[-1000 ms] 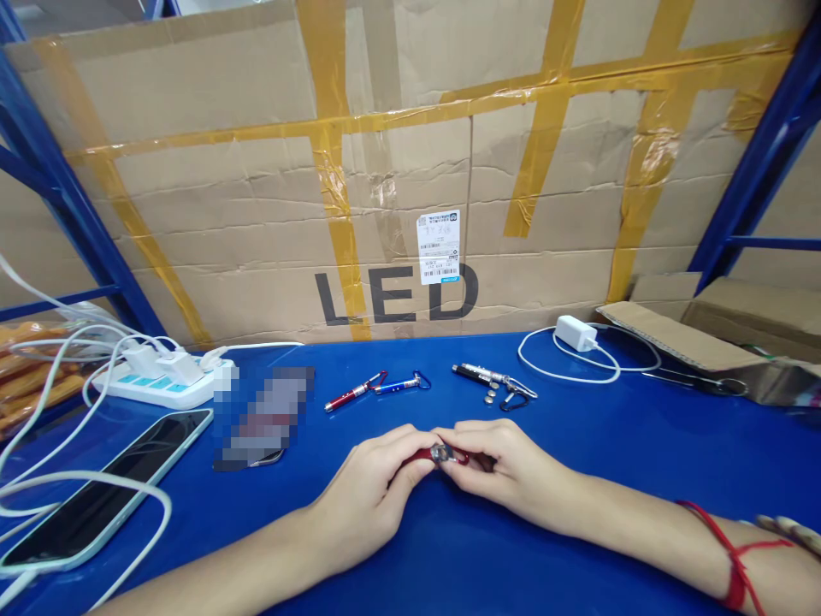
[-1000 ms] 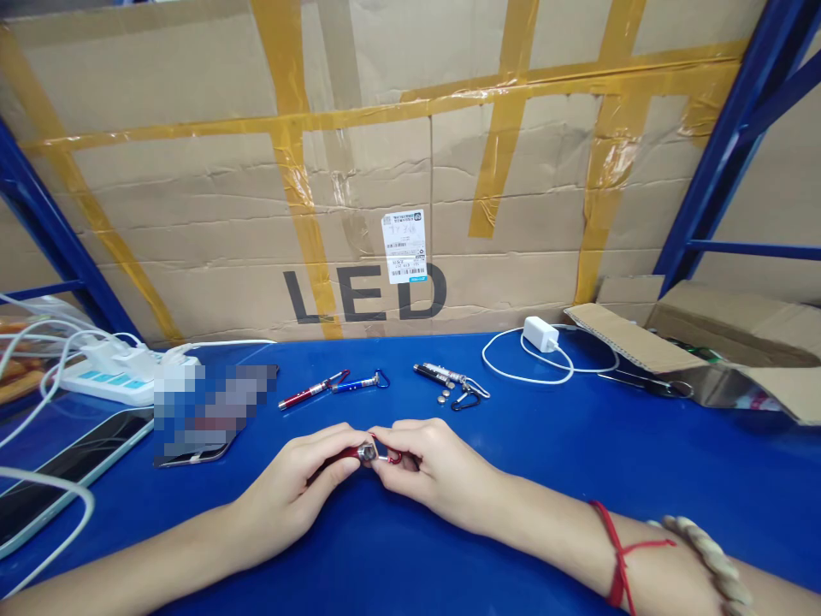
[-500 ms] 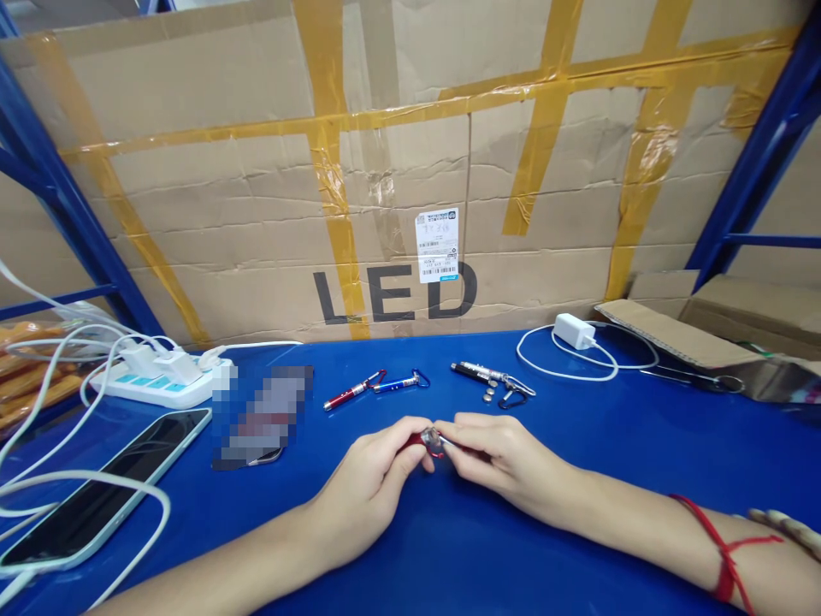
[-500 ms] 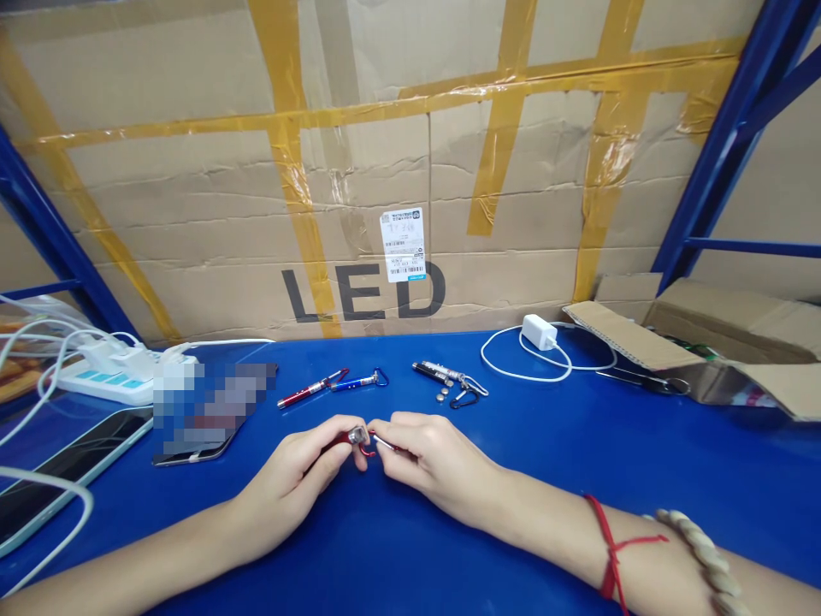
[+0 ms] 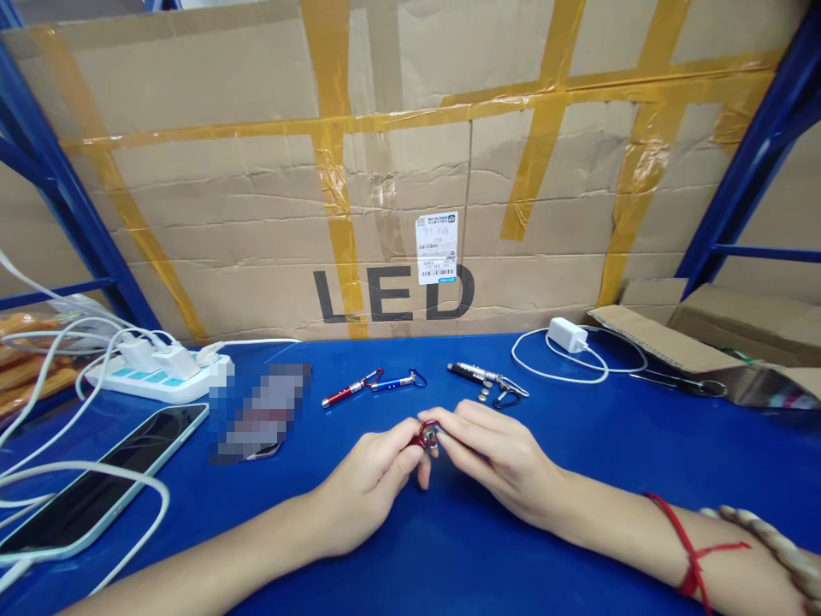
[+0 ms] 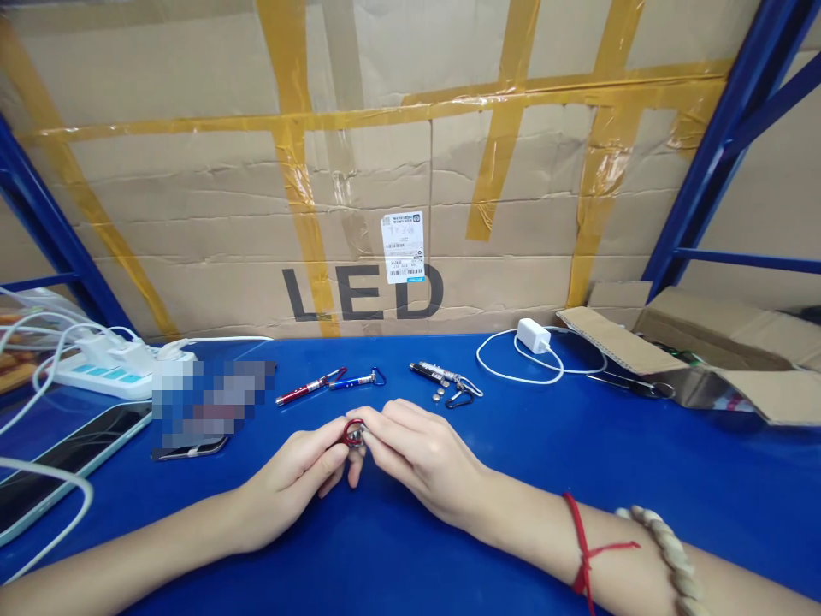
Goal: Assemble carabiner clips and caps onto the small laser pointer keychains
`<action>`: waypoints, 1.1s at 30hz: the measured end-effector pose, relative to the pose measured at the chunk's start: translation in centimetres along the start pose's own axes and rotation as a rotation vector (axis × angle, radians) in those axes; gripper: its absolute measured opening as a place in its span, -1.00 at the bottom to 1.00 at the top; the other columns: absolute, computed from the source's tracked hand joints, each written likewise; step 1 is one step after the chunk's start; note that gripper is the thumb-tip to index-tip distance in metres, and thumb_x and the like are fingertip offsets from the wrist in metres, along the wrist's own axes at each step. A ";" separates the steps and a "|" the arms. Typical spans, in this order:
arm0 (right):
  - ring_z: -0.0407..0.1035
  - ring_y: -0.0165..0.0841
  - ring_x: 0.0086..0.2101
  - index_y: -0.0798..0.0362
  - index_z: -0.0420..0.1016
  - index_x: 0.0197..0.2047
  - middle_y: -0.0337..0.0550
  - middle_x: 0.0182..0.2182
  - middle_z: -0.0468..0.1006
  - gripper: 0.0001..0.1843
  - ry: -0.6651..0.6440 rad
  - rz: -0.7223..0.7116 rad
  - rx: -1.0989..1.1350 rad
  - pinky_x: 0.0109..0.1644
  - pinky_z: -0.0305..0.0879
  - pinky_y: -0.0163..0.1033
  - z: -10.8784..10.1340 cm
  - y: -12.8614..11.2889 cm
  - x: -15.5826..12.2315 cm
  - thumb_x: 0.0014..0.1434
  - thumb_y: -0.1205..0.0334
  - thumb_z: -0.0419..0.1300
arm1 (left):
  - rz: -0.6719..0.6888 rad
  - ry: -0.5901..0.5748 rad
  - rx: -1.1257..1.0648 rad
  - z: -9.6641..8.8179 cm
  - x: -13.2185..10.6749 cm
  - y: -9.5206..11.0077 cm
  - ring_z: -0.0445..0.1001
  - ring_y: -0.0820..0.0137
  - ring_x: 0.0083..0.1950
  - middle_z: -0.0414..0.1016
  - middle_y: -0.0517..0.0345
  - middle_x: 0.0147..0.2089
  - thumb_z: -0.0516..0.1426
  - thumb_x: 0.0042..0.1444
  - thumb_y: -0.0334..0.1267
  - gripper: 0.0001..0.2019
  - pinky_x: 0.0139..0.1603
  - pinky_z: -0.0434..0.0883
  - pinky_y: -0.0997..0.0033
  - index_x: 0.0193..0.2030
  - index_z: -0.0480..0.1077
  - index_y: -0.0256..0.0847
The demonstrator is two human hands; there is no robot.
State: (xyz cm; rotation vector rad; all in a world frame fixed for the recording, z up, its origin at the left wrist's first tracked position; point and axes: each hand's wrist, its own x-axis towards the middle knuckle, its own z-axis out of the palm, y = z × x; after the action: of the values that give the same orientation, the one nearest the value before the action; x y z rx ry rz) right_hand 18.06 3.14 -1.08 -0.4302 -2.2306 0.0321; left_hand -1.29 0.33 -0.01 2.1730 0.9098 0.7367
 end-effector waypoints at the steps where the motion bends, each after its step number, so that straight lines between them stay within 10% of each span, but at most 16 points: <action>1: 0.24 -0.43 -0.44 0.13 0.31 0.05 -0.13 -0.42 0.38 -0.70 0.011 -0.026 -0.014 -0.37 0.27 -0.34 0.0 -0.1 0.1 0.29 0.33 -0.07 | 0.008 -0.009 -0.027 0.0 0.0 0.0 0.16 0.53 -0.53 0.32 0.18 -0.42 -0.23 0.30 -0.16 -0.66 -0.44 0.20 0.52 -0.34 0.23 -0.26; 21: 0.39 -0.38 -0.33 0.11 0.34 0.04 -0.09 -0.33 0.47 -0.69 0.114 0.048 0.029 -0.26 0.36 -0.31 0.1 -0.4 0.6 0.25 0.40 -0.02 | -0.239 -0.042 -0.970 0.7 0.4 1.2 0.20 0.61 -0.65 0.37 0.14 -0.48 0.01 0.17 -0.01 -0.69 -0.71 0.08 0.66 -0.26 0.17 -0.27; 33: 0.35 -0.45 -0.41 0.07 0.26 0.01 -0.17 -0.35 0.46 -0.65 -0.086 0.365 0.274 -0.38 0.34 -0.37 0.4 -0.4 0.6 0.14 0.28 0.13 | -0.229 -0.009 -0.735 0.5 0.8 0.1 0.12 0.64 -0.68 0.30 0.22 -0.50 0.00 0.12 0.07 -0.61 -0.69 0.04 0.62 -0.27 0.17 -0.29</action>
State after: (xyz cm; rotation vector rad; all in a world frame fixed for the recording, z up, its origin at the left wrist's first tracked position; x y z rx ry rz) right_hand 17.28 2.98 -0.83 -0.6868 -2.1614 0.5507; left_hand -0.48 0.72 -0.09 1.4024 0.7142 0.7892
